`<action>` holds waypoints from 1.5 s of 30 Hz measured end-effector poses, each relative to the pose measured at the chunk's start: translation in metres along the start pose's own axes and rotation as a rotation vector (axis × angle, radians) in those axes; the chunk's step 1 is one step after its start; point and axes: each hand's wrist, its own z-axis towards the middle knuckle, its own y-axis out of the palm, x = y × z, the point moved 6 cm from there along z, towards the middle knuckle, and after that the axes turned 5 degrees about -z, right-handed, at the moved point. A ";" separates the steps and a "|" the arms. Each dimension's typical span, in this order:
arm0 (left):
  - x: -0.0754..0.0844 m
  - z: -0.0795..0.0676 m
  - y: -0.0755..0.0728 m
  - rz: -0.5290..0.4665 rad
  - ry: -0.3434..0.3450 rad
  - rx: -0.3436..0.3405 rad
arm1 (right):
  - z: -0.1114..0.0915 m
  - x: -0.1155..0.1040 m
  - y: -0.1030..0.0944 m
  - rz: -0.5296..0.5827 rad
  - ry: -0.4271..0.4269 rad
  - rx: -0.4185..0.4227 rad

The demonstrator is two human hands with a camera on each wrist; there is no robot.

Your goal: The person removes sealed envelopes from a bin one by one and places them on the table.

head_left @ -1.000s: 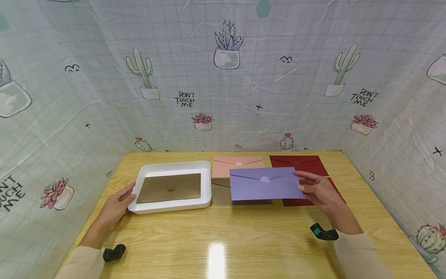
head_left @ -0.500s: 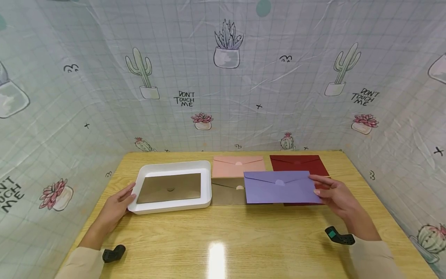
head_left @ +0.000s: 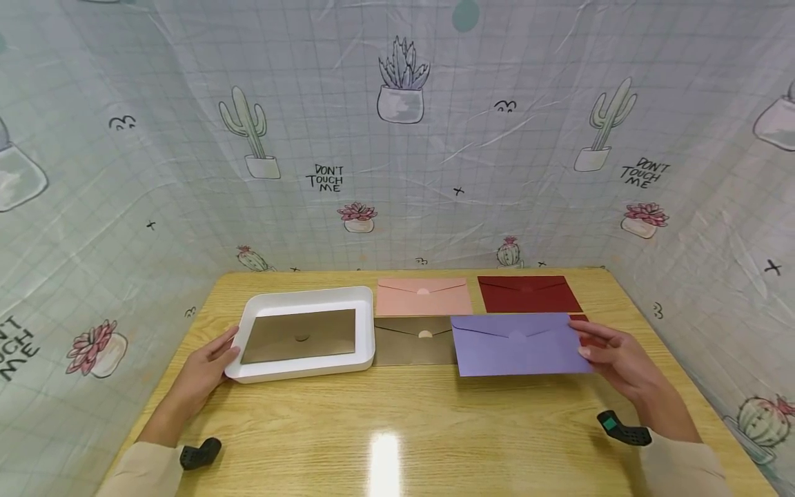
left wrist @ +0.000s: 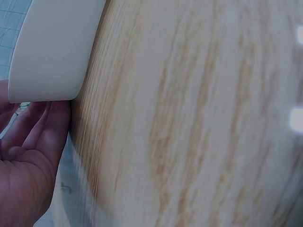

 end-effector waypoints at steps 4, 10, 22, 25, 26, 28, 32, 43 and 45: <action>0.000 -0.001 0.000 0.007 -0.001 0.004 | -0.006 0.004 -0.008 0.023 -0.019 -0.030; 0.000 -0.003 0.001 0.000 -0.009 0.002 | -0.015 0.012 -0.021 0.072 -0.031 -0.060; -0.001 -0.005 0.002 -0.004 0.004 -0.002 | -0.026 0.019 -0.039 0.062 -0.022 -0.094; 0.000 -0.005 0.002 -0.005 0.006 -0.002 | -0.029 0.019 -0.043 0.064 -0.015 -0.110; 0.000 -0.005 0.003 -0.010 0.006 -0.002 | -0.030 0.019 -0.045 0.069 -0.012 -0.111; 0.001 -0.004 0.003 -0.021 0.005 -0.006 | -0.032 0.020 -0.047 0.077 -0.007 -0.112; 0.002 -0.004 0.004 -0.041 0.005 -0.010 | -0.035 0.021 -0.053 0.075 0.008 -0.111; 0.002 -0.008 0.004 -0.021 -0.002 0.002 | -0.039 0.028 -0.063 0.083 -0.019 -0.148; 0.002 -0.008 0.004 -0.027 0.000 0.001 | -0.041 0.029 -0.065 0.079 -0.016 -0.152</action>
